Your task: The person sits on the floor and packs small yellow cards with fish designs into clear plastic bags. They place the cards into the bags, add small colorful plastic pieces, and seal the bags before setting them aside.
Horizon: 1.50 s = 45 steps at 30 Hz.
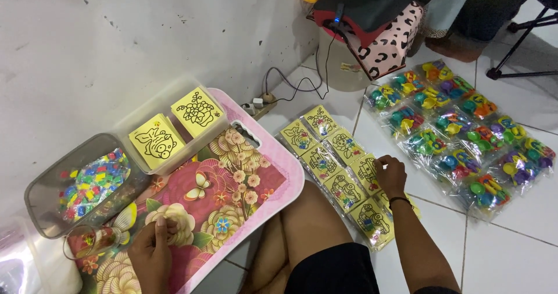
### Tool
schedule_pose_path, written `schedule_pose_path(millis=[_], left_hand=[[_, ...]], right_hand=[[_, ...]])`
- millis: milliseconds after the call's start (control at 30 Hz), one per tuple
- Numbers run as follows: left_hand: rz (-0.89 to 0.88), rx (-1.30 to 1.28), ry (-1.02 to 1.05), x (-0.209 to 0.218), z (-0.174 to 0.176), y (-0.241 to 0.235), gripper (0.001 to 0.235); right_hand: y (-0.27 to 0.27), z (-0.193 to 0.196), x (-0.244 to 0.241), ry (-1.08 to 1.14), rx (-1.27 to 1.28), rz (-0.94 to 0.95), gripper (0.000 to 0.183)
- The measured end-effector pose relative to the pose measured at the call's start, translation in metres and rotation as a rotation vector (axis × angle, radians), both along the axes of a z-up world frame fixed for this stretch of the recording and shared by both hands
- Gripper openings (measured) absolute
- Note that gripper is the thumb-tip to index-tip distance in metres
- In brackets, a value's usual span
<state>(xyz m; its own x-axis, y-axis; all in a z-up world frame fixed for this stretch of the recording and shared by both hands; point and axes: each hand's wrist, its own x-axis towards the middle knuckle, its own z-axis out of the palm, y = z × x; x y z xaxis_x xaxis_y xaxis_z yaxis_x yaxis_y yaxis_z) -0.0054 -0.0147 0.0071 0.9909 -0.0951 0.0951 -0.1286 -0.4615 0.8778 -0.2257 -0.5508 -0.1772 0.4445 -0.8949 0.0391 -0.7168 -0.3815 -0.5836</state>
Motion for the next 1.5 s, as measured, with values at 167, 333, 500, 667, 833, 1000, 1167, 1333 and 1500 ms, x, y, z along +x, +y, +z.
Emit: schedule_pose_path(millis=[167, 333, 500, 667, 833, 1000, 1167, 1333, 1500], left_hand=[[-0.019, -0.019, -0.014, 0.003, -0.007, 0.003, 0.038], [-0.014, 0.012, -0.019, 0.001, -0.001, 0.002, 0.037], [-0.022, 0.055, -0.049, 0.001, -0.002, 0.003, 0.034], [-0.016, -0.017, -0.014, 0.002, -0.006, 0.006, 0.037], [-0.006, -0.005, -0.023, 0.006, -0.012, 0.006, 0.038], [-0.048, -0.046, -0.110, 0.004, -0.001, 0.010, 0.040], [-0.068, -0.062, -0.167, 0.006, -0.007, 0.016, 0.037], [-0.066, -0.089, -0.194, 0.003, -0.004, 0.020, 0.036], [-0.080, -0.013, -0.202, 0.002, 0.004, 0.027, 0.036]], right_hand=[[-0.001, -0.011, -0.001, -0.014, -0.006, 0.025, 0.035], [0.015, -0.005, 0.003, 0.200, -0.050, 0.192, 0.069], [0.024, -0.035, 0.005, 0.210, -0.014, 0.230, 0.072], [0.024, -0.042, 0.006, 0.248, -0.030, 0.253, 0.072], [0.028, -0.013, 0.016, 0.345, 0.037, 0.254, 0.077], [0.116, 0.130, 0.078, -0.440, -0.233, 0.263, 0.049], [0.239, 0.210, 0.157, -0.692, -0.147, 0.722, 0.045], [0.347, 0.212, 0.225, -0.544, -0.333, 1.395, 0.013], [0.389, 0.170, 0.284, -0.173, -0.471, 1.506, 0.019]])
